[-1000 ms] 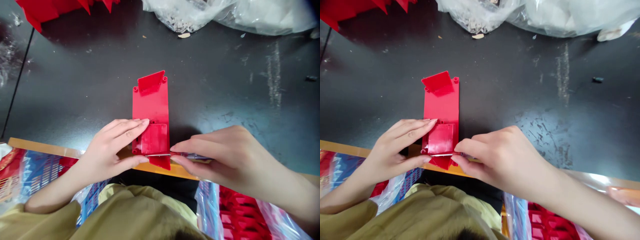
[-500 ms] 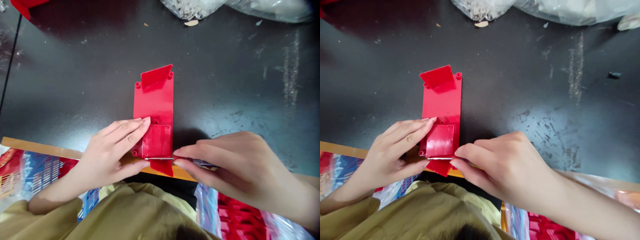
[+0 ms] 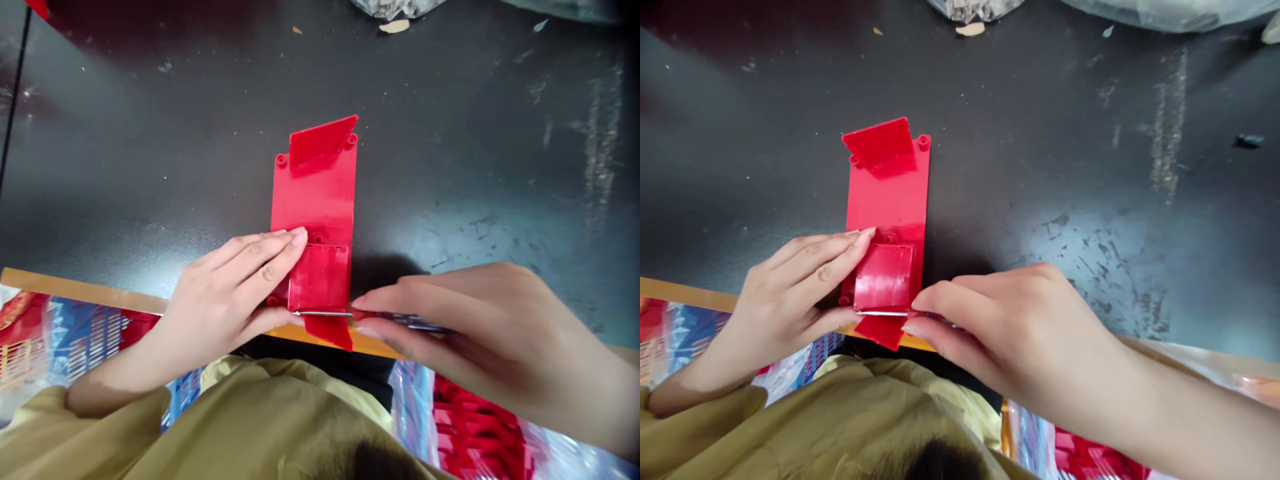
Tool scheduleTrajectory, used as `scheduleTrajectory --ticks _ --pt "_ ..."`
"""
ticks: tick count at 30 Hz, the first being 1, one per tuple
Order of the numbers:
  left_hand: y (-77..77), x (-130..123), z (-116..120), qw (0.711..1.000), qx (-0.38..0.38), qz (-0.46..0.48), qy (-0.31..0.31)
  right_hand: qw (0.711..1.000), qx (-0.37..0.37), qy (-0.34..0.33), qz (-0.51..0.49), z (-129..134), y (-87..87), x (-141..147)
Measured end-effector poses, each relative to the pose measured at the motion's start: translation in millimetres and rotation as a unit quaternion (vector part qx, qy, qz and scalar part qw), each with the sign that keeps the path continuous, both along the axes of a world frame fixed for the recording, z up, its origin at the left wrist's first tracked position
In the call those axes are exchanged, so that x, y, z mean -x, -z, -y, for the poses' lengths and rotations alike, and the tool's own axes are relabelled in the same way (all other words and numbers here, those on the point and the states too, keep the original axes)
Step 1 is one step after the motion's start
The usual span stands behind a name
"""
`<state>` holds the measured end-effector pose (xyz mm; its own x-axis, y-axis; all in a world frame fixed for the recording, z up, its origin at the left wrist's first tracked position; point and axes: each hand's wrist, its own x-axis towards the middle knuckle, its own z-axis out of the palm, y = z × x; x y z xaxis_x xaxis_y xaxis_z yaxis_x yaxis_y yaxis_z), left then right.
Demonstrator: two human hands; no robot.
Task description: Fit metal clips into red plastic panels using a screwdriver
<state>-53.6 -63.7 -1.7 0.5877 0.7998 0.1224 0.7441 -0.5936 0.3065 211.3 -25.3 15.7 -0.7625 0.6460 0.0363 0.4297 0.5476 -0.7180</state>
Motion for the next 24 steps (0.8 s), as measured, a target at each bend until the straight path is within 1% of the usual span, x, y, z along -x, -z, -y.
scheduleTrajectory --ticks 5,9,15,18,22,24 --pt "1.6 0.1 0.1 1.000 0.001 0.008 0.005 1.000 -0.009 -0.005 -0.016 -3.9 4.0 1.0" --pt "2.5 0.0 -1.0 1.000 -0.002 0.007 0.004 1.000 -0.001 -0.005 -0.016 -4.9 4.2 3.7" --pt "1.9 -0.2 -0.9 1.000 0.002 0.003 0.001 0.998 -0.049 -0.014 0.029 -4.1 -0.2 5.3" --pt "1.3 -0.9 -0.8 1.000 0.001 0.003 0.000 0.998 -0.053 -0.004 0.028 -3.9 -0.5 6.3" --pt "-0.7 -1.4 -1.5 1.000 0.002 0.006 0.002 0.996 -0.075 -0.026 0.035 -5.0 -0.6 7.6" --pt "-1.8 -0.9 -2.1 1.000 0.004 0.006 0.006 0.995 -0.086 -0.021 0.035 -5.3 -1.1 7.4"
